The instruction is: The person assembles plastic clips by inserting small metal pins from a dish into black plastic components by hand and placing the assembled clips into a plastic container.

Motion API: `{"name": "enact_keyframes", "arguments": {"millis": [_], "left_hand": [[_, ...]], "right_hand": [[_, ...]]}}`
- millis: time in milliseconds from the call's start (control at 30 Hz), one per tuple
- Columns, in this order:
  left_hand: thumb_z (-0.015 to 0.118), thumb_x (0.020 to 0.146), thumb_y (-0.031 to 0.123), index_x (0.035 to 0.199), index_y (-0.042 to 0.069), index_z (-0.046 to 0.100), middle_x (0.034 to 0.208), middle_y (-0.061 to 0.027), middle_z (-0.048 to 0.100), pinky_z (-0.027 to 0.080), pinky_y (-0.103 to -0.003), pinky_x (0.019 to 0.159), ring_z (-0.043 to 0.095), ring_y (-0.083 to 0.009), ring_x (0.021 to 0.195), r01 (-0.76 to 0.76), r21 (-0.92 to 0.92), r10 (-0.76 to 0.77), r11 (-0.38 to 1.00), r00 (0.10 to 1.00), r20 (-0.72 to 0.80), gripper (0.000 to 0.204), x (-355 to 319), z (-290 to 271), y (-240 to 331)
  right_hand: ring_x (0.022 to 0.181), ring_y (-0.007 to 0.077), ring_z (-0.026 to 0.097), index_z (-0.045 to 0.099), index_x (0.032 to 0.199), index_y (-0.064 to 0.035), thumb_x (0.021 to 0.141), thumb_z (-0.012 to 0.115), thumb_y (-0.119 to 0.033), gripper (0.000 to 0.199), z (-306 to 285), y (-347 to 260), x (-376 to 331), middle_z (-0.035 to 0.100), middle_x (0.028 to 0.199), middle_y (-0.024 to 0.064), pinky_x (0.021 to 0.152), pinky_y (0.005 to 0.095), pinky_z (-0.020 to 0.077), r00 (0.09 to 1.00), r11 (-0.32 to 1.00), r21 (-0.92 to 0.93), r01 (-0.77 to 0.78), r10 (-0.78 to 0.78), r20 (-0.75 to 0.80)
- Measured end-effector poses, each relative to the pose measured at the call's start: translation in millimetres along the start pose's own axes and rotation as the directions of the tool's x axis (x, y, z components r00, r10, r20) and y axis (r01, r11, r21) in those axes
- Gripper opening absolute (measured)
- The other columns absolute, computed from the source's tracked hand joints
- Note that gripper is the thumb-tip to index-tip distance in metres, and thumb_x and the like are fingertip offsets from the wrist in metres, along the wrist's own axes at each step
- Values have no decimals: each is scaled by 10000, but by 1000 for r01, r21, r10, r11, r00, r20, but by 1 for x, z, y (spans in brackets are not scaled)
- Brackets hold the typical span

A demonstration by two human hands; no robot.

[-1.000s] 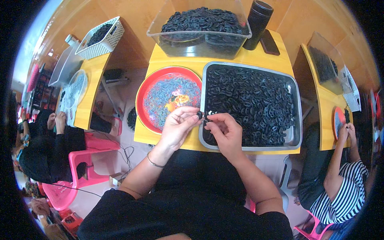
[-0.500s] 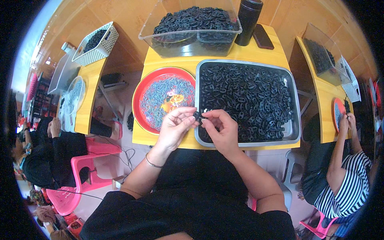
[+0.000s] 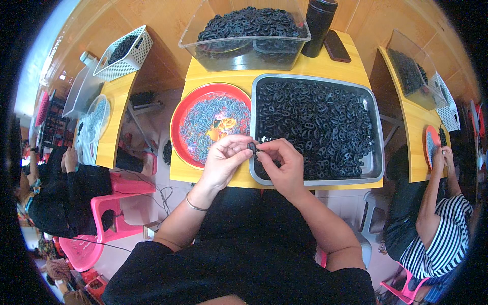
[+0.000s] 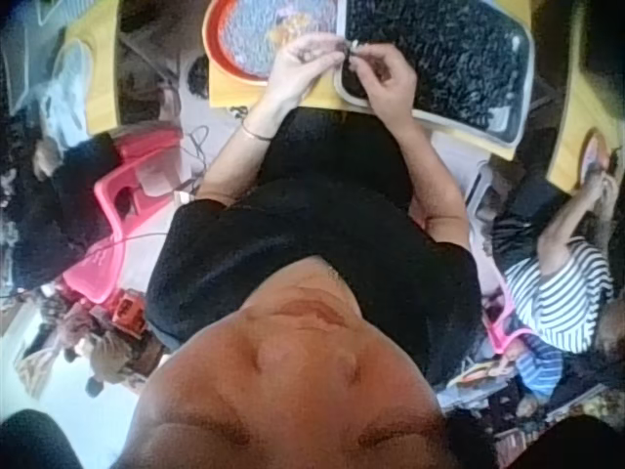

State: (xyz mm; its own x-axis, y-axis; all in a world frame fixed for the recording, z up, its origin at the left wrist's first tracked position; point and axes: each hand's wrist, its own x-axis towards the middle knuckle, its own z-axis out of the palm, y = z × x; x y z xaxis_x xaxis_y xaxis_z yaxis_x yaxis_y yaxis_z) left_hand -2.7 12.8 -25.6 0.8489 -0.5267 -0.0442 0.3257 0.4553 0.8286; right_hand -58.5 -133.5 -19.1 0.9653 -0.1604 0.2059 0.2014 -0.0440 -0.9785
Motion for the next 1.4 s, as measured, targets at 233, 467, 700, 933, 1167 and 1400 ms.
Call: {"name": "enact_keyframes", "arguments": {"millis": [233,467,700,933,1167,1400], "left_hand": [[574,797,-42,1057,-2,515,899,-52,596,481,-234,759,580,-115,868,-23,32,23,999,1000,14,270,0,-6,-2],[547,808,-59,1017,-17,565,1009,-104,596,479,-266,815,576,-139,923,-50,73,49,996,999,20,214,1,-3,1],[558,807,-44,1048,-15,569,975,-95,611,483,-245,783,588,-128,883,-9,119,3,993,999,51,242,0,-3,2],[577,803,-25,1032,-15,574,941,-83,620,486,-224,730,591,-110,845,-28,142,21,989,998,53,229,0,-6,-1],[592,796,-15,1012,-13,581,927,-83,625,490,-223,711,598,-105,818,-24,155,17,988,999,45,216,0,-4,0],[600,792,-11,1000,-7,594,901,-75,633,490,-216,700,603,-102,798,12,166,-18,986,999,33,208,-2,-3,1]], "right_hand": [[735,101,589,575,904,20,779,576,38,127,1,0,0,551,845,56,658,207,472,999,1000,2,-8,8,-35],[714,88,581,563,924,19,784,576,31,141,1,3,-1,563,828,45,645,203,467,996,994,89,-58,63,-55],[719,84,571,516,939,2,806,550,34,141,-1,2,0,583,837,49,652,202,472,998,995,71,-63,65,-15],[698,78,569,515,929,-3,802,564,23,139,0,-1,0,582,809,40,630,190,463,997,992,106,-74,78,-26],[674,71,565,512,910,-13,796,580,12,135,0,-5,1,576,781,30,601,185,458,991,985,112,-129,133,-32],[628,62,550,508,868,-22,782,597,15,129,-1,-5,1,565,750,23,567,177,448,989,981,125,-147,150,-16]]}}
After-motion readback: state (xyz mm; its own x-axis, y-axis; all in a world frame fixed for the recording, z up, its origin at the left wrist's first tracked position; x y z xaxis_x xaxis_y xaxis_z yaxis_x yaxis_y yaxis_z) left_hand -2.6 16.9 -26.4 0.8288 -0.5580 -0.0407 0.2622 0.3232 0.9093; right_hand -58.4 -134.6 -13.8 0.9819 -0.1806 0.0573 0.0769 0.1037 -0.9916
